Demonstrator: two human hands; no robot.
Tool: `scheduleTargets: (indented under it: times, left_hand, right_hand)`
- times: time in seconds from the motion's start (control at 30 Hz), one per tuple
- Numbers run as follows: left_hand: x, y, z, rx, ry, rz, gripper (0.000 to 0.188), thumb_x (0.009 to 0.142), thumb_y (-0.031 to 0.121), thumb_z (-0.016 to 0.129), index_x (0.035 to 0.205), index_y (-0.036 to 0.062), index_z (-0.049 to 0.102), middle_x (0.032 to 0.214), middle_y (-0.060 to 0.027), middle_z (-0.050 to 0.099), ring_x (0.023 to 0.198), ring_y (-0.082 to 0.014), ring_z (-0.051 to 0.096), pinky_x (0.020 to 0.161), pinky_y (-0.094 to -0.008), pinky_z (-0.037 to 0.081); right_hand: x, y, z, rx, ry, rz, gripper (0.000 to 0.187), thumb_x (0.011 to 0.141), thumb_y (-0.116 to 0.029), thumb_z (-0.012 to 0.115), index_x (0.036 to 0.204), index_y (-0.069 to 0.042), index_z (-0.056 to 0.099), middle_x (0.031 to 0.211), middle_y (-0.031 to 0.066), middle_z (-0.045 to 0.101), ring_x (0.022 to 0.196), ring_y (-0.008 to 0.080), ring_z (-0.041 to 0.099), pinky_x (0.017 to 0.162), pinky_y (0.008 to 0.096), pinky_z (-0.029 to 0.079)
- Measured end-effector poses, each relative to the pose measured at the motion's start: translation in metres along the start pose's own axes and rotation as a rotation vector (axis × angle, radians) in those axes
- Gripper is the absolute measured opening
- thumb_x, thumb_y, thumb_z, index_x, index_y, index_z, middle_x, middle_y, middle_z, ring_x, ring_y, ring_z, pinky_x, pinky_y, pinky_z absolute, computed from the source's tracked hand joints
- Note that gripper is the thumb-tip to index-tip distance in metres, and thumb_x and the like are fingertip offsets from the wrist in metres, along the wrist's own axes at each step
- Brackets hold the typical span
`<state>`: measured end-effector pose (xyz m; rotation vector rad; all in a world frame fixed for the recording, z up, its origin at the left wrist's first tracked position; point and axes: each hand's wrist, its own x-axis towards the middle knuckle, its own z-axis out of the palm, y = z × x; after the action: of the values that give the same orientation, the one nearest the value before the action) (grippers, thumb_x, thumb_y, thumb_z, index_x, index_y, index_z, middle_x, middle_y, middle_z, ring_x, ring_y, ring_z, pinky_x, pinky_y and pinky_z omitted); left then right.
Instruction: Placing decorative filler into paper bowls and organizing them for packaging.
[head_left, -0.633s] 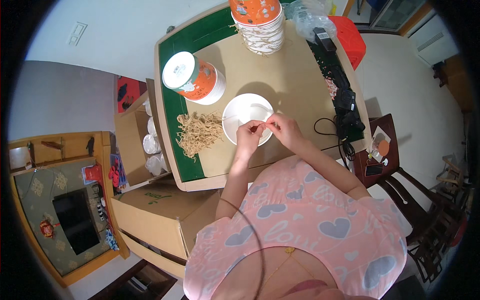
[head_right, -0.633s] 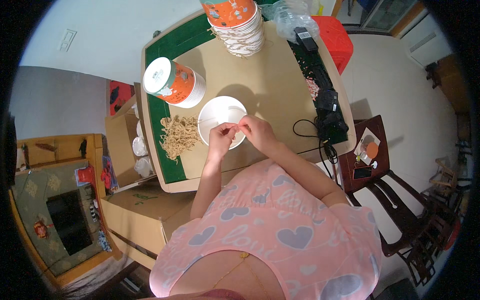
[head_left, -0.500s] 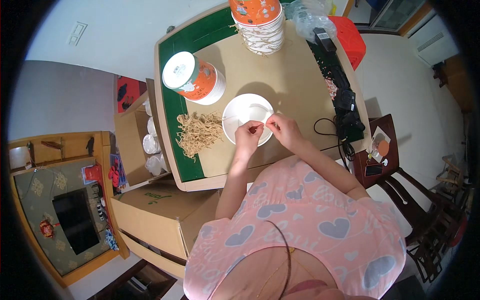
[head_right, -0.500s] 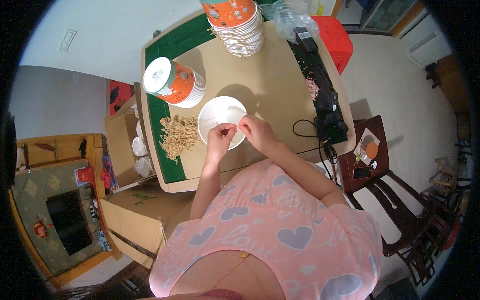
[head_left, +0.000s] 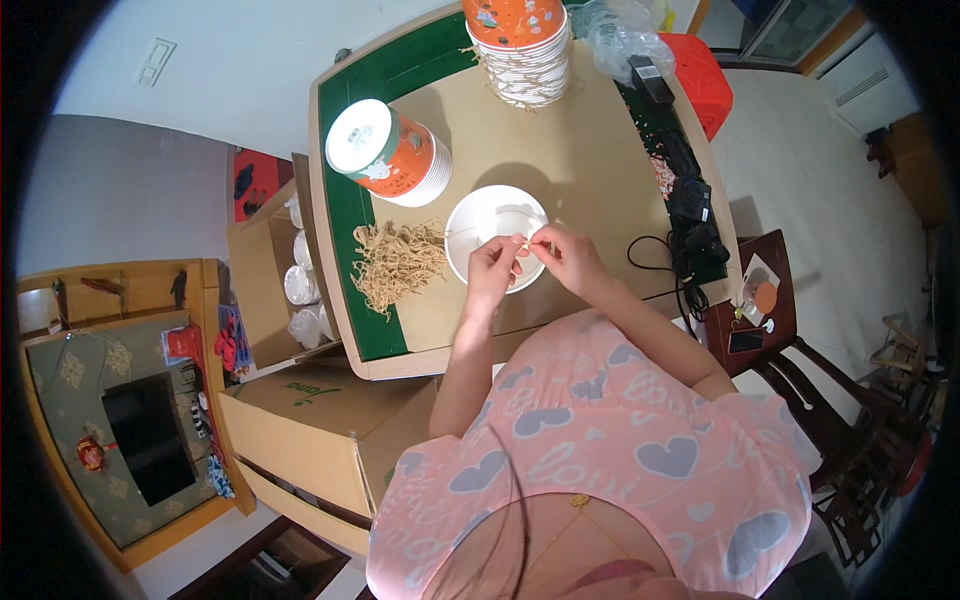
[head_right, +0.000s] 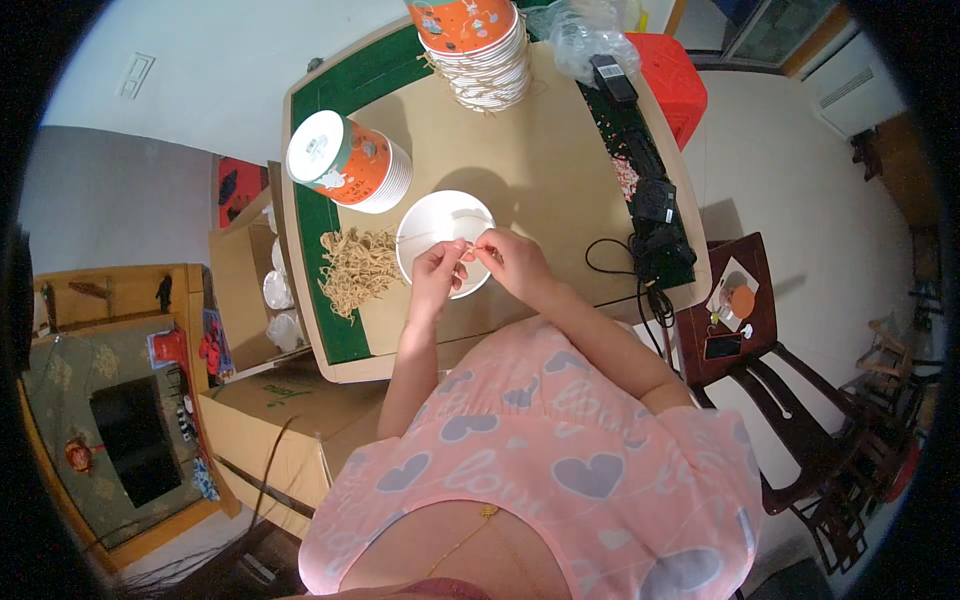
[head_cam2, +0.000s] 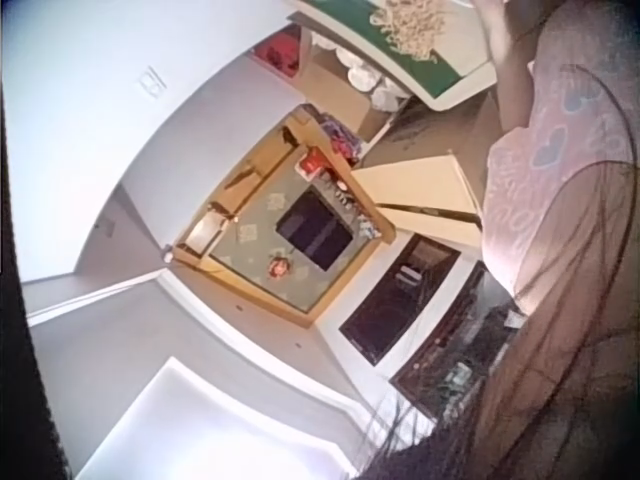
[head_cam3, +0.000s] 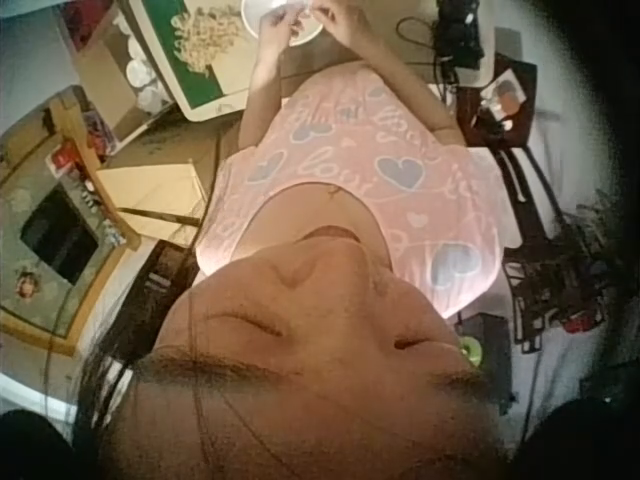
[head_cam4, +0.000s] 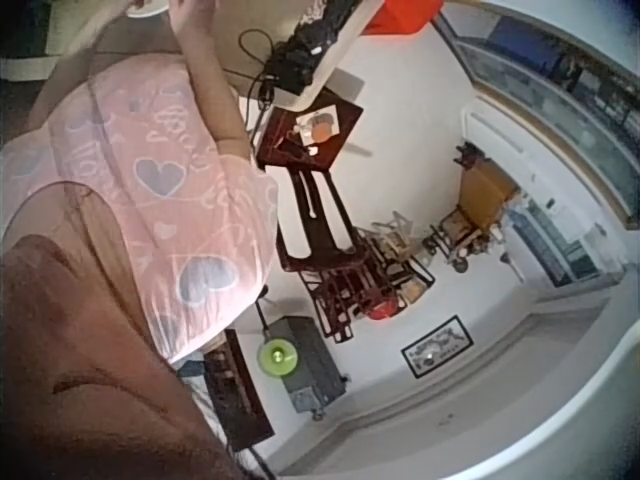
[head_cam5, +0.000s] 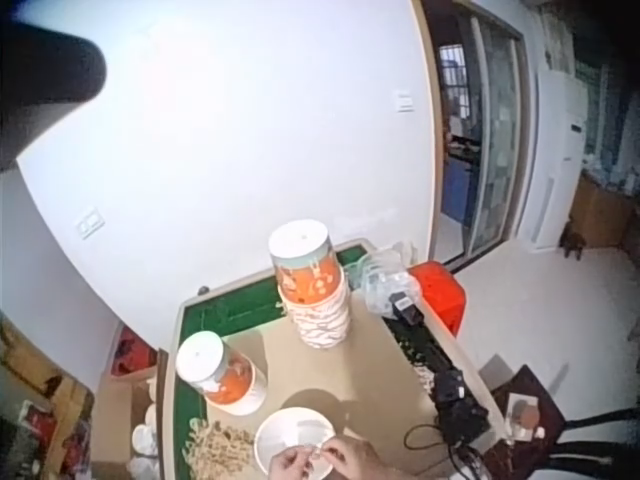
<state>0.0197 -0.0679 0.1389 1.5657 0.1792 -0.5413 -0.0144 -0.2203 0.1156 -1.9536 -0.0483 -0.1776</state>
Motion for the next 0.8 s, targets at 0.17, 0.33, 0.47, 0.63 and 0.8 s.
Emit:
scheduleTargets:
  times: [0.17, 0.33, 0.47, 0.63, 0.8]
  left_hand:
    - [0.014, -0.020, 0.004, 0.158, 0.047, 0.231, 0.012, 0.087, 0.012, 0.060, 0.086, 0.0010, 0.063, 0.074, -0.0046, 0.063, 0.055, -0.0098, 0.051, 0.048, -0.0238, 0.039]
    - [0.013, -0.014, 0.022, 0.676, 0.332, 0.711, 0.007, 0.083, 0.009, 0.060, 0.081, 0.0021, 0.057, 0.076, -0.0134, 0.057, 0.062, -0.0309, 0.056, 0.055, -0.0372, 0.044]
    - [0.019, -0.017, 0.024, 0.747, 0.385, 0.727, 0.011, 0.084, 0.009, 0.061, 0.080, -0.0007, 0.059, 0.070, -0.0132, 0.058, 0.057, -0.0213, 0.055, 0.053, -0.0318, 0.043]
    - [0.025, -0.014, 0.012, 0.424, 0.240, 0.365, 0.015, 0.087, 0.012, 0.059, 0.079, -0.0010, 0.059, 0.066, -0.0056, 0.059, 0.057, -0.0089, 0.049, 0.054, -0.0252, 0.041]
    - [0.018, -0.012, 0.009, 0.139, 0.067, 0.278, 0.017, 0.090, 0.017, 0.056, 0.084, 0.0010, 0.059, 0.065, -0.0002, 0.056, 0.054, -0.0051, 0.042, 0.050, -0.0195, 0.033]
  right_hand:
    - [-0.001, -0.002, 0.000, -0.015, -0.014, -0.031, 0.006, 0.080, -0.010, 0.060, 0.082, -0.006, 0.056, 0.077, 0.0113, 0.059, 0.065, 0.0281, 0.058, 0.056, 0.0358, 0.045]
    - [0.000, 0.002, 0.003, -0.030, 0.053, -0.098, 0.007, 0.081, -0.010, 0.058, 0.079, -0.005, 0.054, 0.074, 0.0130, 0.056, 0.065, 0.0324, 0.056, 0.055, 0.0387, 0.043]
    - [0.002, 0.008, 0.003, -0.052, 0.071, -0.117, 0.008, 0.081, -0.011, 0.058, 0.078, -0.005, 0.054, 0.072, 0.0130, 0.056, 0.064, 0.0313, 0.056, 0.056, 0.0385, 0.044]
    - [0.004, -0.003, -0.003, 0.056, 0.033, 0.044, 0.009, 0.079, -0.011, 0.063, 0.082, -0.005, 0.058, 0.071, 0.0105, 0.060, 0.059, 0.0227, 0.058, 0.055, 0.0332, 0.045]
    - [0.011, 0.001, 0.001, 0.164, 0.058, 0.031, 0.010, 0.079, -0.010, 0.066, 0.085, -0.005, 0.059, 0.070, 0.0072, 0.062, 0.056, 0.0165, 0.058, 0.052, 0.0283, 0.045]
